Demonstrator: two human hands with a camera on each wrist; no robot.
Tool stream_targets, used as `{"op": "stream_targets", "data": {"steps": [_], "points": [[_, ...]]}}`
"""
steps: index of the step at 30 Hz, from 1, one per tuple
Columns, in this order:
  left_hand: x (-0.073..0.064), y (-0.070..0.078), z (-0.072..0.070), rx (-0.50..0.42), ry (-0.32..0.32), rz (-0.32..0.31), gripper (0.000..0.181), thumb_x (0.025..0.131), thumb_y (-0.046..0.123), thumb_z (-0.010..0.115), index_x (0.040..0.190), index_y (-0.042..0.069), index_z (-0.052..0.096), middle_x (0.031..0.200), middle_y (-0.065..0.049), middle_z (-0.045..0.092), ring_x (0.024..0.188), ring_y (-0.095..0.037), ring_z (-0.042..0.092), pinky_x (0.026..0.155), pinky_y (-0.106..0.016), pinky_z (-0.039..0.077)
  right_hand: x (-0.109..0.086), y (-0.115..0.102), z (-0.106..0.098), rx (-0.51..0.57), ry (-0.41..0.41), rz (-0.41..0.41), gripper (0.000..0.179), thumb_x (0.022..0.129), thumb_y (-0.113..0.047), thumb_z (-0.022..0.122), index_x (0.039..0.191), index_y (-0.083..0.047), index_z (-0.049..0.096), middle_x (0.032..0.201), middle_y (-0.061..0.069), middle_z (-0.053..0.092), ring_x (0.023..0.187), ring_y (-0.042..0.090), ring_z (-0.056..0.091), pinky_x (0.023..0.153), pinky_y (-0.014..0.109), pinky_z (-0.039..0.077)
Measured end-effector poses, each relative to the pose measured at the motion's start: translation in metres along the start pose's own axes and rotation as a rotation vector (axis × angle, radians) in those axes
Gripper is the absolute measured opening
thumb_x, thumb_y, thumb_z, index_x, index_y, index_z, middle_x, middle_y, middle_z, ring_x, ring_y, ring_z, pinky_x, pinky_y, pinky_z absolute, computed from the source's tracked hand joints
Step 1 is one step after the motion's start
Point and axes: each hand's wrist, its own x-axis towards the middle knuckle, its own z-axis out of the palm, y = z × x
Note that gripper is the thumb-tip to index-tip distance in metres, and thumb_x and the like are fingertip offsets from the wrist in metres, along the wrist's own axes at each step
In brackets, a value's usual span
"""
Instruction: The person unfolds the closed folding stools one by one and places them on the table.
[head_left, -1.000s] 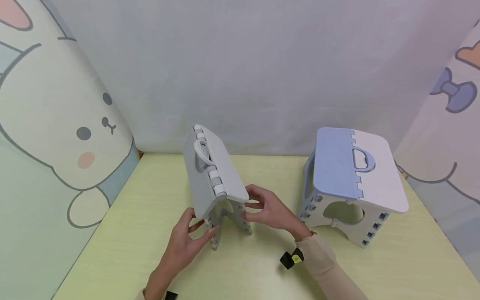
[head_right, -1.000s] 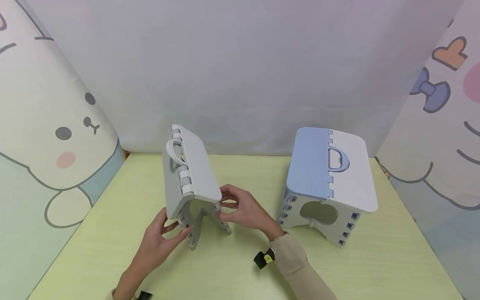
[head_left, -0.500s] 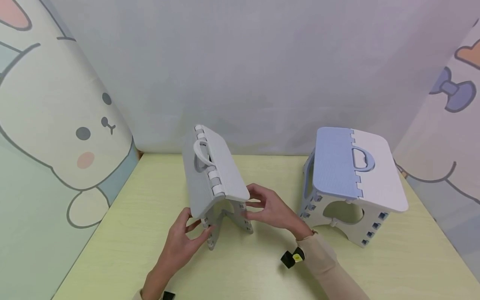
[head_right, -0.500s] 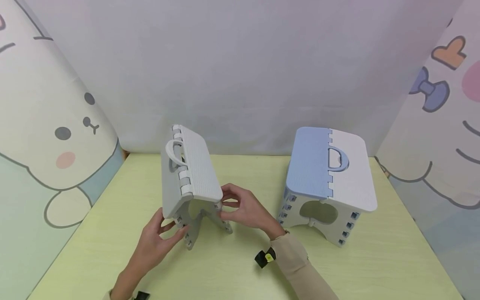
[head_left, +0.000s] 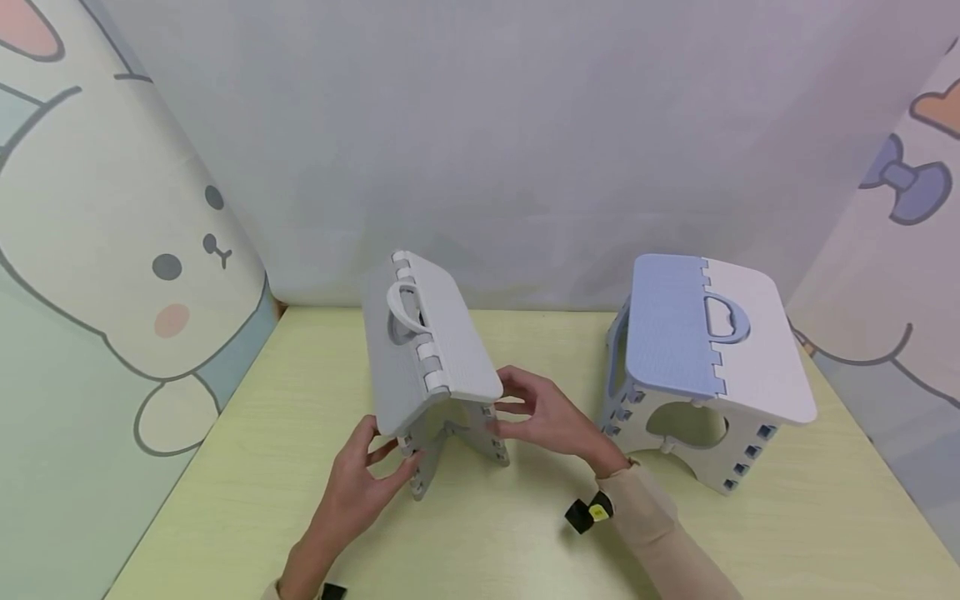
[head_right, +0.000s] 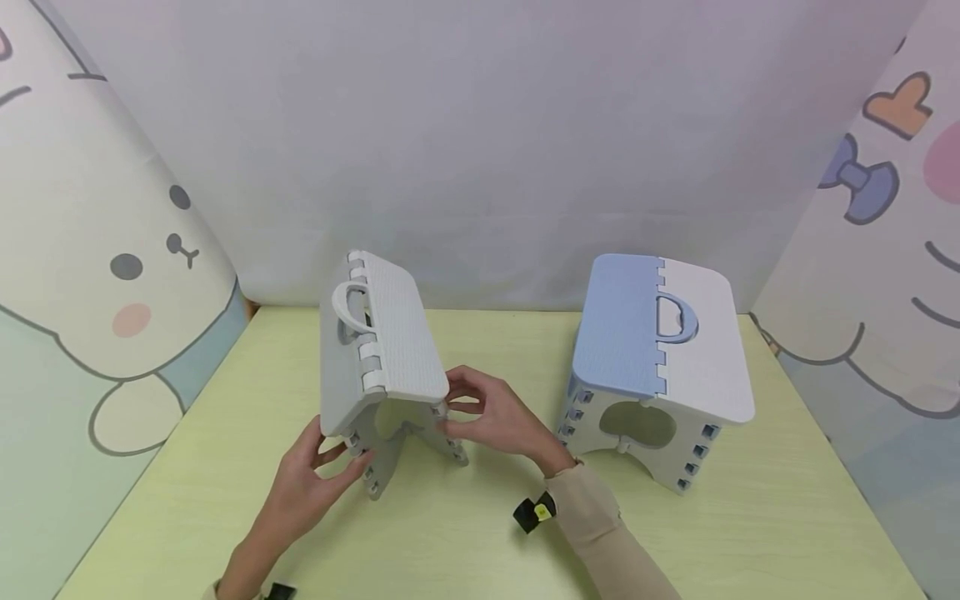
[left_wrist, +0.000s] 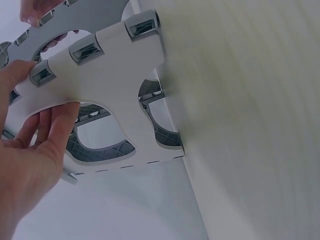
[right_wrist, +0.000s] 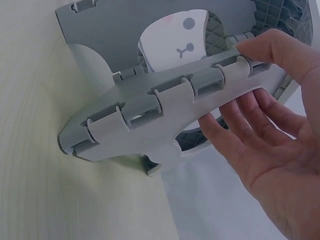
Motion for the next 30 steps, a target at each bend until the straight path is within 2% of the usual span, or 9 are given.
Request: {"op": "stream_targets", "data": {"steps": [9,17,30], "points": [[-0.0003,-0.0007,-0.0029,0.010,-0.011,0.003,0.065,0.083,-0.006,0.082,0.139,0.006,0.051,0.131,-0.007,0.061,0.124,-0.006,0.058,0.089,-0.041,0.059,-0.0002,0.0005,-0.0021,0.008,-0.008,-0.011,0.048,0.088,-0.006,0.080,0.132,-0.013,0.061,0.131,0.006,0.062,0.125,0.025,0.060,0.104,0.038,0.052],[-0.0003,-0.0021,-0.0060,0.011,-0.024,0.010,0.064,0.084,-0.006,0.082,0.139,0.005,0.051,0.130,-0.008,0.060,0.124,-0.009,0.058,0.090,-0.036,0.059,-0.0006,0.0010,-0.0041,0.018,-0.021,-0.005,0.051,0.089,-0.006,0.080,0.135,-0.012,0.060,0.134,0.006,0.061,0.127,0.026,0.059,0.105,0.038,0.051],[-0.0019,-0.0035,-0.0092,0.003,-0.026,-0.035,0.065,0.083,-0.002,0.084,0.139,0.008,0.052,0.131,-0.001,0.060,0.126,-0.007,0.057,0.092,-0.036,0.058,-0.0013,0.0035,-0.0084,0.021,-0.035,-0.023,0.049,0.089,-0.006,0.080,0.134,-0.012,0.060,0.134,0.007,0.061,0.128,0.026,0.058,0.106,0.041,0.050]]}}
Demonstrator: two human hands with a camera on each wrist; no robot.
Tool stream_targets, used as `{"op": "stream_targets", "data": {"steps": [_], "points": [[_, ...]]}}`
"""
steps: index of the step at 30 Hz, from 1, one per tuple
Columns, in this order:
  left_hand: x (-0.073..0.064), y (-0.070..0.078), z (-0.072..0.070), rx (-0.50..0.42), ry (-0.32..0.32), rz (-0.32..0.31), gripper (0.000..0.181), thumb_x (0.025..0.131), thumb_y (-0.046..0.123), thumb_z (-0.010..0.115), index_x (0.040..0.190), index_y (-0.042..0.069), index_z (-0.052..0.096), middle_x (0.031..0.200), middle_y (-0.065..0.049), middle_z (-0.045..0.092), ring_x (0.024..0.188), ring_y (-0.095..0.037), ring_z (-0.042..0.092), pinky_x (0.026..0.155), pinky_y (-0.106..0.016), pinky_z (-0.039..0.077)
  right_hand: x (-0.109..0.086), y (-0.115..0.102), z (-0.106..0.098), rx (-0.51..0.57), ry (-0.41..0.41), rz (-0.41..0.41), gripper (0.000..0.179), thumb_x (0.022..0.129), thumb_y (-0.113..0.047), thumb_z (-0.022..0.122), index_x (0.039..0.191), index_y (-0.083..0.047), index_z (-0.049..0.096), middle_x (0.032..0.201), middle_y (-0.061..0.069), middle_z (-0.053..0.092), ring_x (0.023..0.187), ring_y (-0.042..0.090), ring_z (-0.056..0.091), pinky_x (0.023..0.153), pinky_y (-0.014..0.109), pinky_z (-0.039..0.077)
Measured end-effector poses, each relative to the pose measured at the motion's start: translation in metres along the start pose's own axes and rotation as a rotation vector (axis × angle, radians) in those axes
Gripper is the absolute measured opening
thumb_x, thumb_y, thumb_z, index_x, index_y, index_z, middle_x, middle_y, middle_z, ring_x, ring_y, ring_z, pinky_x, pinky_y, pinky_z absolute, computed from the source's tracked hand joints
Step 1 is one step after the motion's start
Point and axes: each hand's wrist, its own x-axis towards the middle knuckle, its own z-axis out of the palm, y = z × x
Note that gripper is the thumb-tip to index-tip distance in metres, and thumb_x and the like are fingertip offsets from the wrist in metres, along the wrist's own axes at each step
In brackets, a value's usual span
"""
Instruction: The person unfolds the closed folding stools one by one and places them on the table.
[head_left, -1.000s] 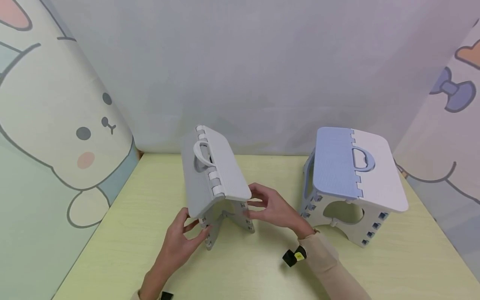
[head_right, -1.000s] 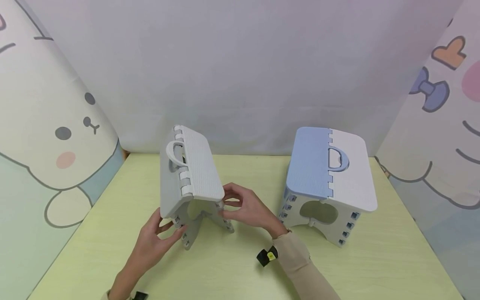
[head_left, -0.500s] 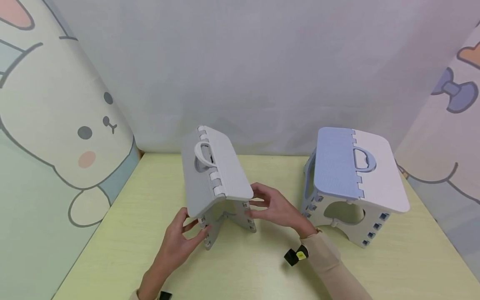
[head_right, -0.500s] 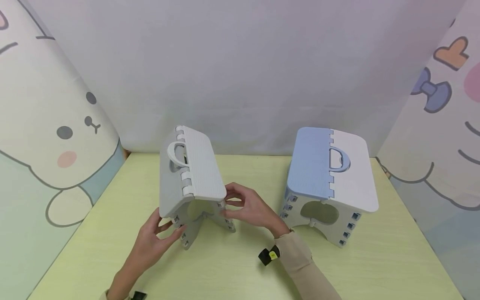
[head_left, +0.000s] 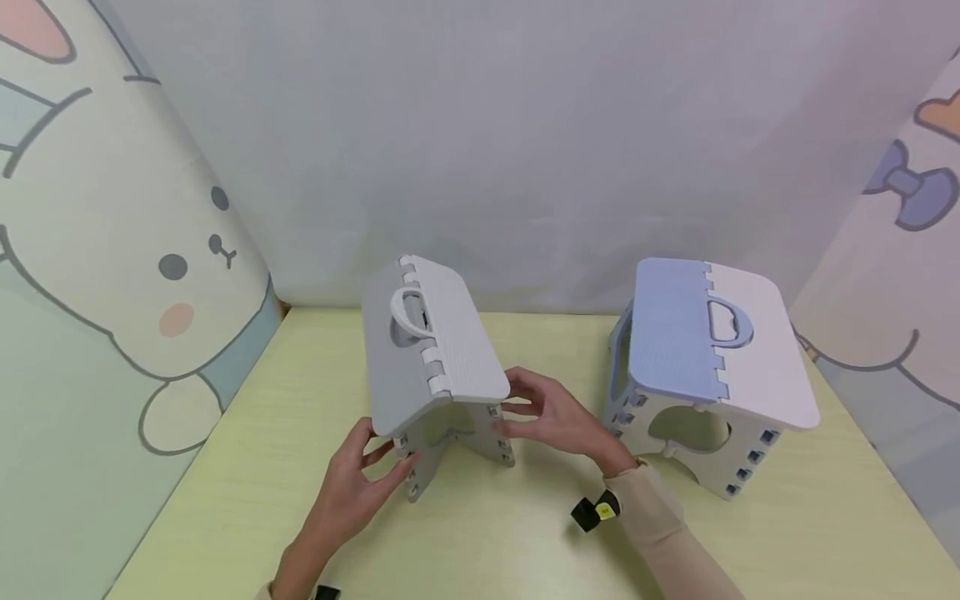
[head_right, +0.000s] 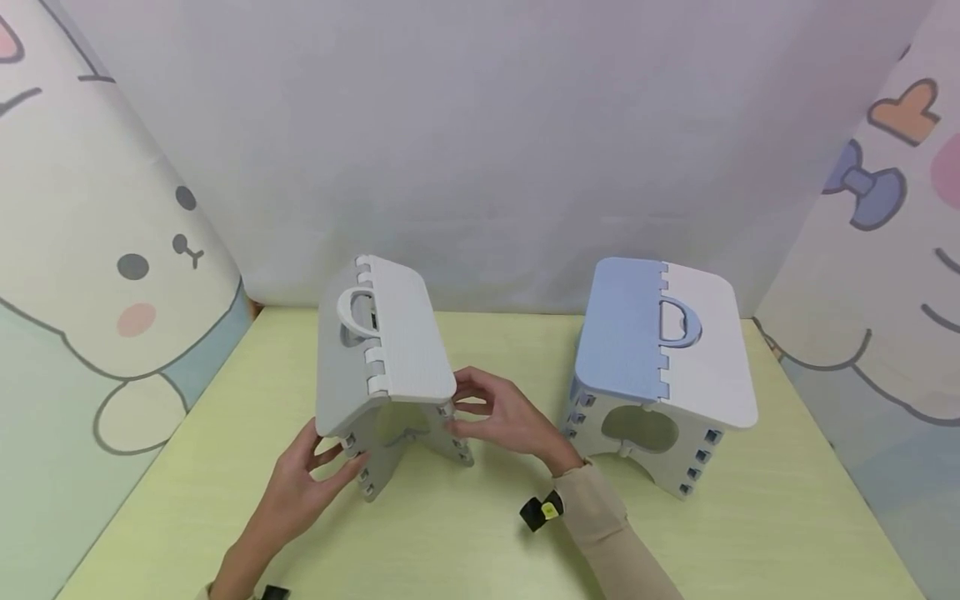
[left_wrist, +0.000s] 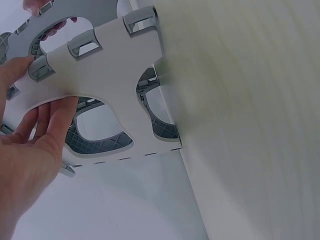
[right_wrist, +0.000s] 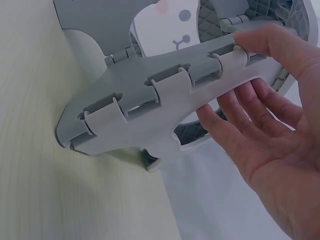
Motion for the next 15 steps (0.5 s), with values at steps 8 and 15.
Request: {"op": "stream_targets", "data": {"steps": [8,15], "points": [[0.0000,-0.0011,-0.0011,-0.001,0.001,0.011,0.064,0.085,-0.001,0.083,0.140,0.010,0.052,0.130,0.001,0.060,0.124,-0.007,0.058,0.092,-0.037,0.058,-0.0003,0.0004,-0.0026,0.008,-0.004,-0.003,0.051,0.089,-0.006,0.080,0.135,-0.011,0.060,0.136,0.007,0.060,0.128,0.026,0.059,0.106,0.042,0.050],[-0.0016,-0.0013,-0.0029,0.003,-0.005,0.005,0.064,0.086,0.001,0.083,0.141,0.013,0.051,0.131,0.002,0.060,0.125,-0.007,0.057,0.093,-0.038,0.057,-0.0006,0.0012,-0.0034,0.016,-0.006,-0.005,0.051,0.089,-0.005,0.080,0.136,-0.011,0.059,0.136,0.008,0.060,0.129,0.027,0.058,0.106,0.043,0.050]]}}
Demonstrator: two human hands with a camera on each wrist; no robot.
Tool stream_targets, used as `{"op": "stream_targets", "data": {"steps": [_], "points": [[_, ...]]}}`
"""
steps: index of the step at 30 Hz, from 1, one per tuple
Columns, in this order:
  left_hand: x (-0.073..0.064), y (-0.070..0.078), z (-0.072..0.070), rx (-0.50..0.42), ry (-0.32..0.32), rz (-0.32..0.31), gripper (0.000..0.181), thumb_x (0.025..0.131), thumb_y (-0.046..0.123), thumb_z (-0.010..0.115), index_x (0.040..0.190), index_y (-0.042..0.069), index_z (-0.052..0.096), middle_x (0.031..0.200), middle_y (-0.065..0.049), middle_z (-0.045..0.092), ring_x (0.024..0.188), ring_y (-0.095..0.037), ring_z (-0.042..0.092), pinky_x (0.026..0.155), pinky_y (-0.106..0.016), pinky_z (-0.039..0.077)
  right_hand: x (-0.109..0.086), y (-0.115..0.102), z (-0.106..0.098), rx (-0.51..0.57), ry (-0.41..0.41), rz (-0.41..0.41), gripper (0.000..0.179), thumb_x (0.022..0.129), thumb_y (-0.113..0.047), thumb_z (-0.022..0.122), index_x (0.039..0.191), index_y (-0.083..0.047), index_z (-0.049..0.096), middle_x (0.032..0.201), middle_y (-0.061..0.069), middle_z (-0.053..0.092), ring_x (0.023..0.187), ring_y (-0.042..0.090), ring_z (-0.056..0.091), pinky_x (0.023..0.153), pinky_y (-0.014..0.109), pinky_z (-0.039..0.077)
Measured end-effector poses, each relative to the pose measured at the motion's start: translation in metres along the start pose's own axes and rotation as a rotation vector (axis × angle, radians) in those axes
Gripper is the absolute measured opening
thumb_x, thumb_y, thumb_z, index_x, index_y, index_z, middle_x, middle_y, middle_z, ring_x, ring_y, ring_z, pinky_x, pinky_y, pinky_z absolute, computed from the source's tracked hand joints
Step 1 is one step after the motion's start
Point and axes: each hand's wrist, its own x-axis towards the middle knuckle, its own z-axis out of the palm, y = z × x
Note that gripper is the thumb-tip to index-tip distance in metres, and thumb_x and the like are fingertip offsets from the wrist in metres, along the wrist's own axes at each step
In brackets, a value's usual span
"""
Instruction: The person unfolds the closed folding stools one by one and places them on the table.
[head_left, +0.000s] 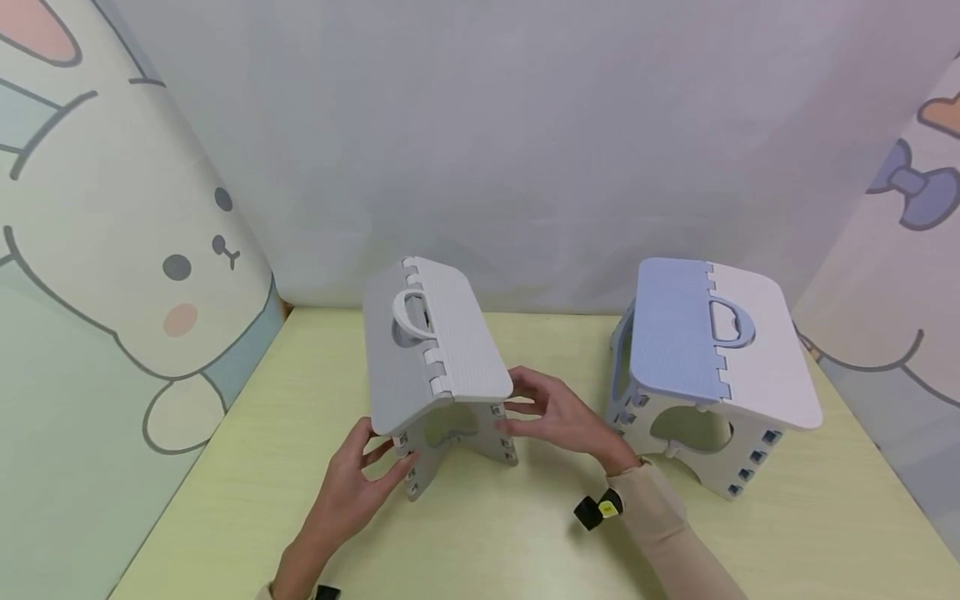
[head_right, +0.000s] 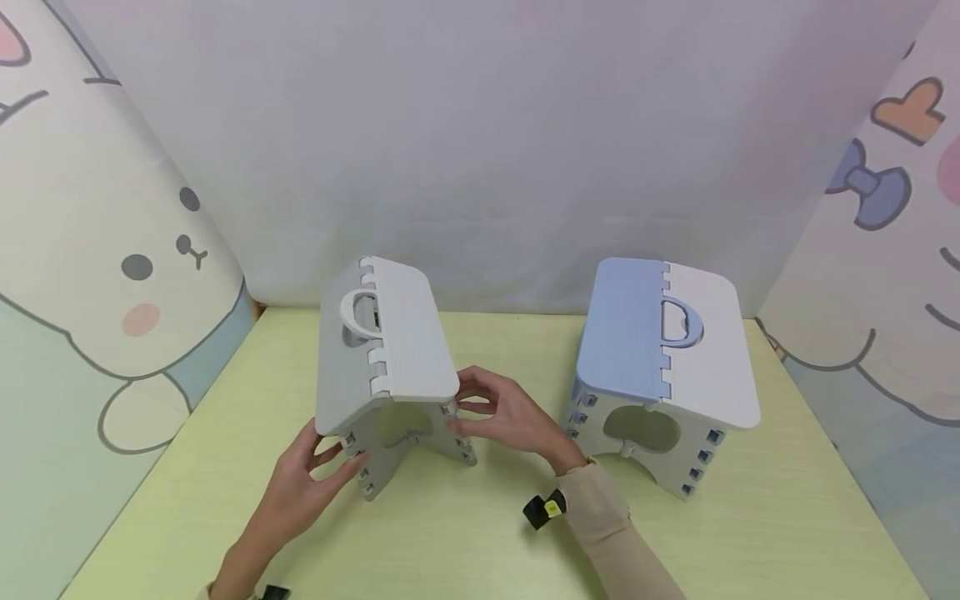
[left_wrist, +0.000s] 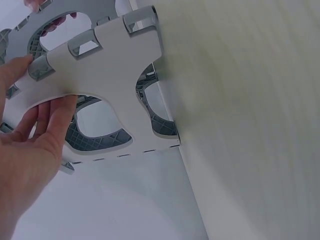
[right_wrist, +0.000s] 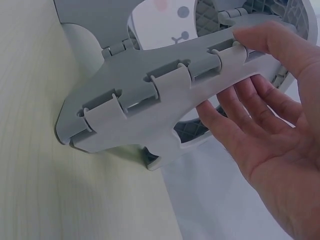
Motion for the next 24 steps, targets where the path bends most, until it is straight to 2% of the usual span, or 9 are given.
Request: {"op": "stream_targets", "data": {"steps": [5,17,24], "points": [[-0.0002,-0.0010,-0.0002,0.007,0.005,0.013,0.063,0.086,0.001,0.083,0.140,0.013,0.052,0.130,0.002,0.061,0.123,-0.007,0.058,0.094,-0.041,0.057,-0.0014,0.0017,-0.0011,-0.009,0.001,0.004,0.052,0.090,-0.005,0.079,0.137,-0.011,0.059,0.137,0.008,0.060,0.130,0.027,0.058,0.107,0.041,0.050],[0.0014,0.0002,-0.0011,0.050,0.026,0.065,0.067,0.082,-0.001,0.085,0.140,0.015,0.054,0.129,0.003,0.063,0.120,-0.008,0.060,0.092,-0.038,0.059,-0.0010,-0.0023,-0.0002,0.005,0.001,0.029,0.050,0.089,-0.005,0.080,0.135,-0.011,0.060,0.137,0.008,0.059,0.130,0.027,0.057,0.108,0.043,0.048],[0.0018,0.0030,-0.0023,0.036,0.025,0.088,0.069,0.082,-0.001,0.085,0.141,0.017,0.055,0.131,0.003,0.062,0.122,-0.007,0.060,0.092,-0.036,0.058,-0.0027,-0.0063,0.0006,-0.022,-0.002,0.036,0.051,0.090,-0.007,0.079,0.137,-0.011,0.058,0.137,0.007,0.059,0.131,0.027,0.056,0.108,0.040,0.048]]}}
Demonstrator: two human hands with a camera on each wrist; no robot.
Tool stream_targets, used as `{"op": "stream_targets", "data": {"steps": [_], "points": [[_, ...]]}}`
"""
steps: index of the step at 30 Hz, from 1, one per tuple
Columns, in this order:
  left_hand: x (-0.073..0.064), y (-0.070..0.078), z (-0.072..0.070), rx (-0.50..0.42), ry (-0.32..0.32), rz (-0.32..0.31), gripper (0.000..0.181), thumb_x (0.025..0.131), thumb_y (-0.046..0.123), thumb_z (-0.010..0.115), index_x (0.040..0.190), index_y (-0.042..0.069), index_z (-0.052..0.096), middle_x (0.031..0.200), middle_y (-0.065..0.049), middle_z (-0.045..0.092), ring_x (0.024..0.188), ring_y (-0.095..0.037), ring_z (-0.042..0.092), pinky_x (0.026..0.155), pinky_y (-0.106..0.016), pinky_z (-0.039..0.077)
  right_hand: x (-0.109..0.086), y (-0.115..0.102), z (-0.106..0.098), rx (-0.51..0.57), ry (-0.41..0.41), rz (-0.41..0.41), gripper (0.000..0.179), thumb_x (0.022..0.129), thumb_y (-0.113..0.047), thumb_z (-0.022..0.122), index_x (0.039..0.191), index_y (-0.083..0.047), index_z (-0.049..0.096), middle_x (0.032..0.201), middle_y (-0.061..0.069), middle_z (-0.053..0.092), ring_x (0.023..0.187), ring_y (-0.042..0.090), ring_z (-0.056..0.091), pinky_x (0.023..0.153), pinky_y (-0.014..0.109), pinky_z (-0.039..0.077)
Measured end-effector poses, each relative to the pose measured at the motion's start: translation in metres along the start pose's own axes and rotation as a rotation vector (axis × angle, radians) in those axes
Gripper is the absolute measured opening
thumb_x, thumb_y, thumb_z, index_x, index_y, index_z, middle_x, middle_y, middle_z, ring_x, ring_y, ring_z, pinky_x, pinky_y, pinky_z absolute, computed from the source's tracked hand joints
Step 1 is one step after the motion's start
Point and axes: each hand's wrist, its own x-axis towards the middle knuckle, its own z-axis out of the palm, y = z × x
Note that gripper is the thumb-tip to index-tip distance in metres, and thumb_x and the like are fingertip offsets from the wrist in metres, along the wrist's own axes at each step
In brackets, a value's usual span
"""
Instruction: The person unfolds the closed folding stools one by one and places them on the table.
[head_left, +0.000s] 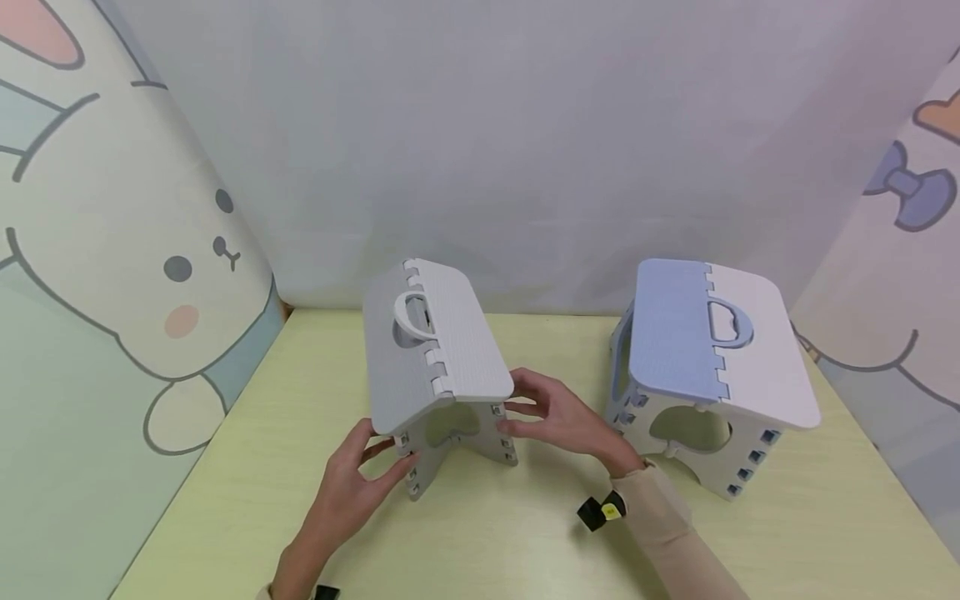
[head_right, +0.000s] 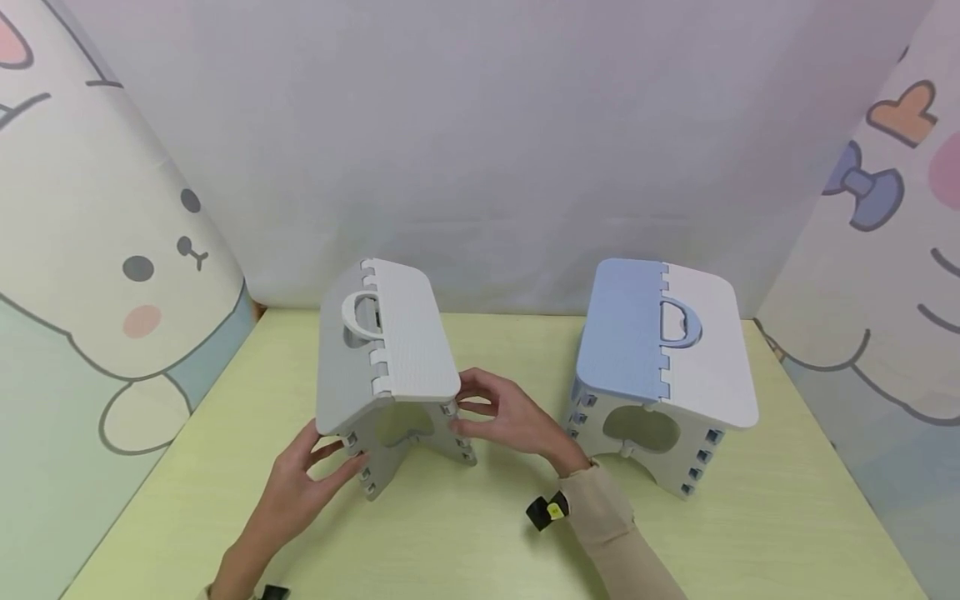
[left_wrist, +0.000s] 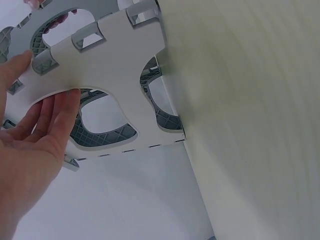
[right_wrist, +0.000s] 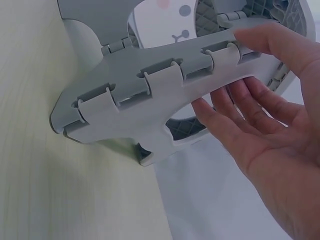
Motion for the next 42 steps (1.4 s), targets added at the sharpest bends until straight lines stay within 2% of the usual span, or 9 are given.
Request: {"op": "stream_targets", "data": {"steps": [6,11,15,20,25,34,42], "points": [[0.000,0.002,0.000,0.001,0.001,0.015,0.067,0.082,-0.001,0.086,0.139,0.016,0.055,0.129,0.002,0.063,0.120,-0.008,0.060,0.092,-0.034,0.058,-0.003,-0.002,0.000,-0.043,0.001,-0.013,0.050,0.092,-0.007,0.077,0.138,-0.013,0.058,0.135,0.006,0.060,0.130,0.027,0.057,0.108,0.037,0.048],[0.000,0.004,-0.004,0.021,0.020,0.060,0.060,0.080,-0.004,0.086,0.132,0.011,0.058,0.123,0.001,0.064,0.116,-0.008,0.061,0.094,-0.030,0.057,-0.004,-0.005,0.000,-0.071,0.009,-0.031,0.049,0.092,-0.004,0.075,0.137,-0.014,0.059,0.134,0.004,0.061,0.129,0.025,0.058,0.107,0.035,0.049],[-0.001,0.004,-0.008,0.099,0.070,0.091,0.062,0.077,-0.004,0.087,0.131,0.013,0.062,0.122,0.002,0.067,0.115,-0.009,0.061,0.101,-0.018,0.048,-0.004,-0.007,0.000,-0.107,0.014,-0.041,0.049,0.093,-0.004,0.075,0.138,-0.014,0.059,0.133,0.003,0.062,0.129,0.024,0.058,0.107,0.035,0.049],[-0.001,0.006,-0.012,0.149,0.102,0.103,0.065,0.075,-0.004,0.088,0.133,0.012,0.062,0.123,-0.001,0.068,0.116,-0.009,0.060,0.103,-0.013,0.040,-0.006,-0.009,-0.003,-0.162,0.052,-0.047,0.043,0.095,-0.004,0.070,0.136,-0.011,0.061,0.133,0.004,0.063,0.125,0.024,0.061,0.106,0.039,0.050],[0.000,0.009,-0.016,0.157,0.115,0.110,0.059,0.077,-0.004,0.086,0.130,0.008,0.063,0.122,-0.004,0.067,0.116,-0.010,0.058,0.104,-0.015,0.039,-0.006,-0.014,-0.006,-0.200,0.093,-0.071,0.038,0.097,-0.003,0.067,0.134,-0.011,0.063,0.132,0.005,0.065,0.120,0.025,0.064,0.106,0.045,0.050],[0.002,0.009,-0.020,0.152,0.167,0.132,0.055,0.077,-0.011,0.080,0.129,0.003,0.064,0.125,-0.010,0.065,0.124,-0.016,0.052,0.108,-0.019,0.037,-0.005,-0.018,-0.010,-0.244,0.188,-0.133,0.035,0.096,0.002,0.067,0.129,-0.010,0.066,0.126,0.004,0.068,0.117,0.024,0.066,0.103,0.040,0.053],[0.010,0.013,-0.021,0.123,0.284,0.237,0.048,0.074,-0.016,0.073,0.120,-0.006,0.065,0.119,-0.022,0.064,0.122,-0.019,0.054,0.107,-0.021,0.038,-0.002,-0.025,-0.013,-0.248,0.233,-0.246,0.041,0.095,0.008,0.066,0.132,-0.007,0.063,0.131,0.009,0.064,0.124,0.027,0.061,0.107,0.037,0.049]]}}
